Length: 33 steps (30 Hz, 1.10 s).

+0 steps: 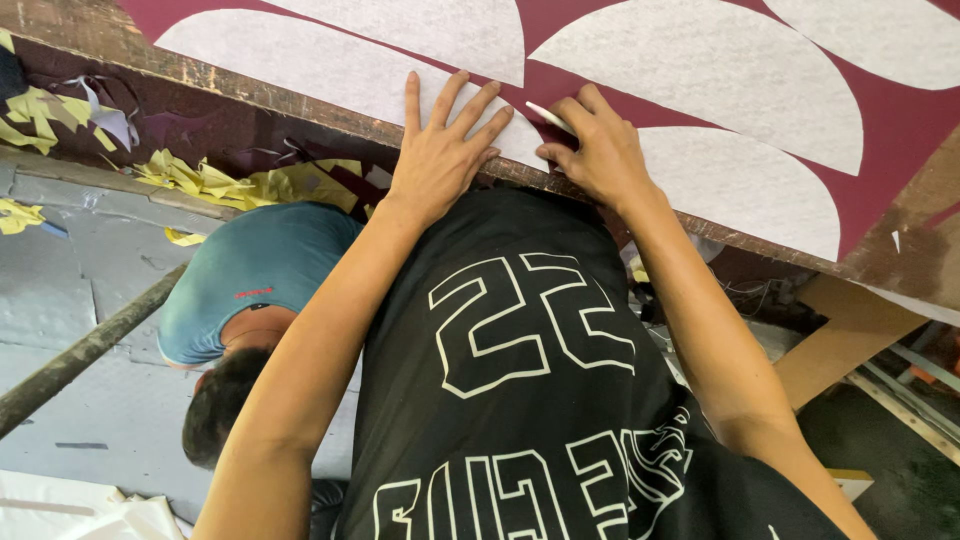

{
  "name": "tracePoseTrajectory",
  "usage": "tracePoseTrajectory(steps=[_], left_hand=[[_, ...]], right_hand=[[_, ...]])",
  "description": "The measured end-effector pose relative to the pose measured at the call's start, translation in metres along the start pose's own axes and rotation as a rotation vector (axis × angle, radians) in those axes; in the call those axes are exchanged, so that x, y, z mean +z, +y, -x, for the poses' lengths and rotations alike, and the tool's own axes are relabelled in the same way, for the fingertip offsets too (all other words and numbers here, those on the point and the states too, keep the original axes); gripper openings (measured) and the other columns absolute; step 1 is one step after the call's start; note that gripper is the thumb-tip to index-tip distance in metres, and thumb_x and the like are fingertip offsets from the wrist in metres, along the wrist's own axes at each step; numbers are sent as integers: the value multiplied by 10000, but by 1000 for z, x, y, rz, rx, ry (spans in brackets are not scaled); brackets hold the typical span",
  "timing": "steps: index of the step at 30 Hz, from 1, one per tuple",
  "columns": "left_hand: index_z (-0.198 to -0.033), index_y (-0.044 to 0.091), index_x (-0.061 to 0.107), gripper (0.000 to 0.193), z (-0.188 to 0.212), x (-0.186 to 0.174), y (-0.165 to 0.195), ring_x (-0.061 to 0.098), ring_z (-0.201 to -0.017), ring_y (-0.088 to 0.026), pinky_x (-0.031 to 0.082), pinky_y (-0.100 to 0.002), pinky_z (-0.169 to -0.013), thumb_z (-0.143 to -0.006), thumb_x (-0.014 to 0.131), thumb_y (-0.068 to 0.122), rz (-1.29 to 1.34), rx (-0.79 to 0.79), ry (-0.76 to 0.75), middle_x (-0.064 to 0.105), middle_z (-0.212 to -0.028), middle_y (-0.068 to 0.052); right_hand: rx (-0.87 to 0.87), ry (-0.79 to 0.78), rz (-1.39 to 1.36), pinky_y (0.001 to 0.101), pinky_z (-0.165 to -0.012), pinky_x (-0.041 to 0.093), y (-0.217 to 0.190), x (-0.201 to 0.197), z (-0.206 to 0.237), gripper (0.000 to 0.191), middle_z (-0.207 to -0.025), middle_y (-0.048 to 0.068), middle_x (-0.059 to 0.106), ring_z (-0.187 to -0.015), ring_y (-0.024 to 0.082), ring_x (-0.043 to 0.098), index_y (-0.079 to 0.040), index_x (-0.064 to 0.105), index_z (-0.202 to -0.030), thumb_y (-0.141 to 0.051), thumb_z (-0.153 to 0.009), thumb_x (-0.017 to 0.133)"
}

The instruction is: The person cuts curved pattern pieces out of a maroon sheet of material with white backing using large scissors, holding the sheet flat with one hand. They set the scissors down, trace around the cut pieces with a white marker, peel the cut pieces away, and resume cutting along the traced lines.

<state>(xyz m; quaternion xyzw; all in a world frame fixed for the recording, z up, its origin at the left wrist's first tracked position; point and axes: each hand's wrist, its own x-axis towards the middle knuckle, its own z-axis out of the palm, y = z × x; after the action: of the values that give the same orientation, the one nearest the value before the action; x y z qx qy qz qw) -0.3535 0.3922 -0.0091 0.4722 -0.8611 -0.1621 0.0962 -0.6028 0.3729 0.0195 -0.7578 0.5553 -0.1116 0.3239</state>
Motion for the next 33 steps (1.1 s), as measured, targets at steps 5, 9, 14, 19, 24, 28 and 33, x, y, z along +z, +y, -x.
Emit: tracePoseTrajectory(steps=[5, 9, 14, 19, 24, 28, 33], left_hand=[[-1526, 240, 571, 491, 0, 0, 0, 275, -1527, -302, 71, -707, -1219, -1055, 632, 363, 29, -9, 1, 412, -1625, -8], [-1526, 228, 572, 481, 0, 0, -1, 285, -1523, -298, 81, -702, -1224, -1064, 632, 348, 25, -11, 19, 415, -1627, -18], [-1513, 216, 581, 464, 0, 2, -1, 289, -1519, -307, 86, -703, -1221, -1070, 635, 343, 35, -16, 32, 415, -1621, -34], [-1512, 215, 582, 467, 1, 9, -2, 286, -1524, -313, 85, -701, -1223, -1063, 651, 324, 32, -21, 44, 411, -1624, -33], [-1534, 210, 593, 465, 12, 11, -16, 259, -1561, -338, 82, -683, -1254, -1093, 690, 321, -7, -111, 126, 381, -1670, -85], [-1462, 196, 631, 456, 27, 2, -32, 257, -1536, -408, 60, -736, -1203, -1063, 745, 383, -3, -301, 206, 398, -1620, -133], [-1458, 167, 633, 501, 35, -4, -36, 252, -1523, -431, 73, -761, -1179, -1026, 768, 382, 19, -317, 206, 405, -1604, -158]], right_hand=[[-8, 29, 27, 438, -701, 535, 5, 6, 1, 397, -1062, 86, 585, -894, 327, 671, -70, 657, -1130, -252, -861, 885], [-15, 45, 43, 431, -721, 545, 6, 7, 0, 380, -1090, 85, 588, -911, 318, 672, -83, 660, -1175, -265, -916, 871], [-30, -48, 95, 435, -686, 560, -1, 4, 0, 617, -1119, 111, 570, -872, 327, 673, -101, 671, -1184, -387, -703, 929], [-30, -88, 127, 432, -680, 558, -5, 2, 3, 643, -1155, 113, 551, -873, 321, 668, -131, 678, -1232, -392, -702, 932], [-45, -86, 102, 428, -690, 559, 0, 4, 3, 616, -1142, 101, 554, -890, 311, 665, -129, 678, -1233, -368, -725, 930], [-12, -105, 47, 403, -728, 568, 8, 8, 5, 590, -1138, 93, 560, -893, 284, 663, -115, 682, -1242, -355, -751, 904], [-27, 29, 19, 384, -889, 536, 30, 7, 11, 352, -1142, 94, 571, -1000, 278, 618, -55, 688, -1231, -229, -956, 820]])
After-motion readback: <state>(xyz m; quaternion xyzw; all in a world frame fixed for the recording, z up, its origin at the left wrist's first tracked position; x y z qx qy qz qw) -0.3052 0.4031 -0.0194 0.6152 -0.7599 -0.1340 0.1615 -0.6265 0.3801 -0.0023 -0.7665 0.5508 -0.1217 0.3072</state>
